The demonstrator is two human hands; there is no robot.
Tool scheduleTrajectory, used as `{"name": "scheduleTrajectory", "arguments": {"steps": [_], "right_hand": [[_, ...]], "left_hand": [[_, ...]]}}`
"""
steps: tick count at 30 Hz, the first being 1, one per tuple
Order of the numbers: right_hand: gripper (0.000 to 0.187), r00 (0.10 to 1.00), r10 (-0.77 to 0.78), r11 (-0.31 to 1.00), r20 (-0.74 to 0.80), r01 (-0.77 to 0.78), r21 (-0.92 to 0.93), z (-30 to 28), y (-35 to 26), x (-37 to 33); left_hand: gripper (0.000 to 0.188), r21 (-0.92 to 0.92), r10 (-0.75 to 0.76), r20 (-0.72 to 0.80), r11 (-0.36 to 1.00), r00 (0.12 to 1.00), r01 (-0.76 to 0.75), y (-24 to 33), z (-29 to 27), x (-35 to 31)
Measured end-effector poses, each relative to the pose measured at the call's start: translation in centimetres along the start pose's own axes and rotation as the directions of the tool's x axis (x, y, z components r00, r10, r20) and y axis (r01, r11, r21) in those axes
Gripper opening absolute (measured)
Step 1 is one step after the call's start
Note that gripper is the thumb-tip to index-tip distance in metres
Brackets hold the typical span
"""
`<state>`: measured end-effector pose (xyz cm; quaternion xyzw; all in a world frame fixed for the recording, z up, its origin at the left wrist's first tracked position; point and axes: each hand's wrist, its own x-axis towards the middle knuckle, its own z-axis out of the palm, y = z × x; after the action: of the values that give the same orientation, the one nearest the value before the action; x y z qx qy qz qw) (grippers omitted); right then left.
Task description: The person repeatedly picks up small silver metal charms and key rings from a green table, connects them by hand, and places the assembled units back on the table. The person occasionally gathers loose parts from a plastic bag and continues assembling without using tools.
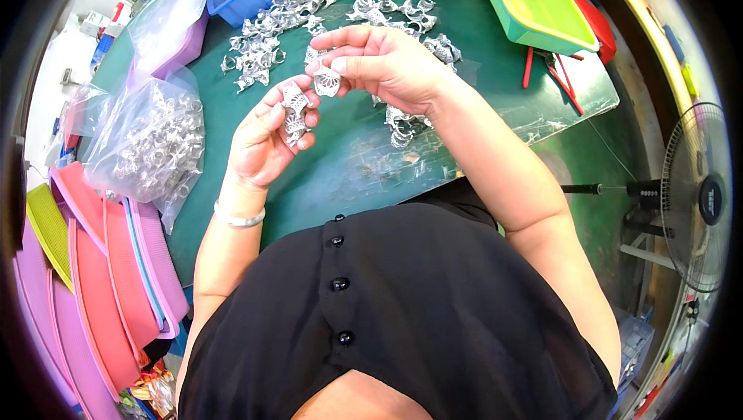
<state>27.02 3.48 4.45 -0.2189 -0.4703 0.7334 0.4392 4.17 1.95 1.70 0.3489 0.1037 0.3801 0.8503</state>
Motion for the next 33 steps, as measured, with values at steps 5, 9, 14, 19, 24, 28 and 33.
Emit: {"name": "scheduleTrajectory", "arguments": {"steps": [5, 9, 14, 19, 24, 28, 33], "right_hand": [[0.04, 1.0, 0.005, 1.0, -0.011, -0.005, 0.009, 0.8, 0.1, 0.1], [0.04, 1.0, 0.007, 1.0, 0.0, -0.007, -0.021, 1.4, -0.2, 0.2], [0.041, 1.0, 0.0, 0.999, 0.005, 0.0, -0.045, 1.8, -0.1, 0.4], [0.039, 0.995, -0.071, 0.958, -0.067, 0.05, -0.282, 3.4, -0.4, 0.8], [0.044, 0.998, -0.017, 0.736, 0.064, 0.056, -0.675, 6.8, -0.6, 1.0], [0.041, 0.96, -0.137, 0.655, 0.246, 0.274, -0.704, 6.6, 0.0, 1.5], [0.031, 0.984, -0.176, 0.717, -0.021, 0.114, -0.687, 2.8, -0.6, 3.0]], "left_hand": [[0.039, 0.04, -0.01, 0.001, 0.999, 1.0, 0.01, 0.0, 0.2, -0.6], [0.037, 0.058, 0.0, -0.022, 0.998, 1.0, 0.001, 0.0, 0.3, -1.1], [0.036, 0.082, 0.011, -0.073, 0.997, 0.997, -0.005, 0.0, 0.5, -1.6], [0.041, 0.02, -0.017, -0.175, 1.0, 0.984, 0.021, -0.1, 1.4, -1.6], [0.054, -0.224, -0.105, -0.21, 0.973, 0.972, 0.057, -0.7, 1.4, -1.7], [0.046, -0.208, -0.074, -0.358, 0.978, 0.931, -0.003, 0.1, 1.3, -2.2], [0.026, -0.125, 0.119, -0.351, 0.977, 0.929, -0.172, 6.4, 1.5, -4.5]]}}
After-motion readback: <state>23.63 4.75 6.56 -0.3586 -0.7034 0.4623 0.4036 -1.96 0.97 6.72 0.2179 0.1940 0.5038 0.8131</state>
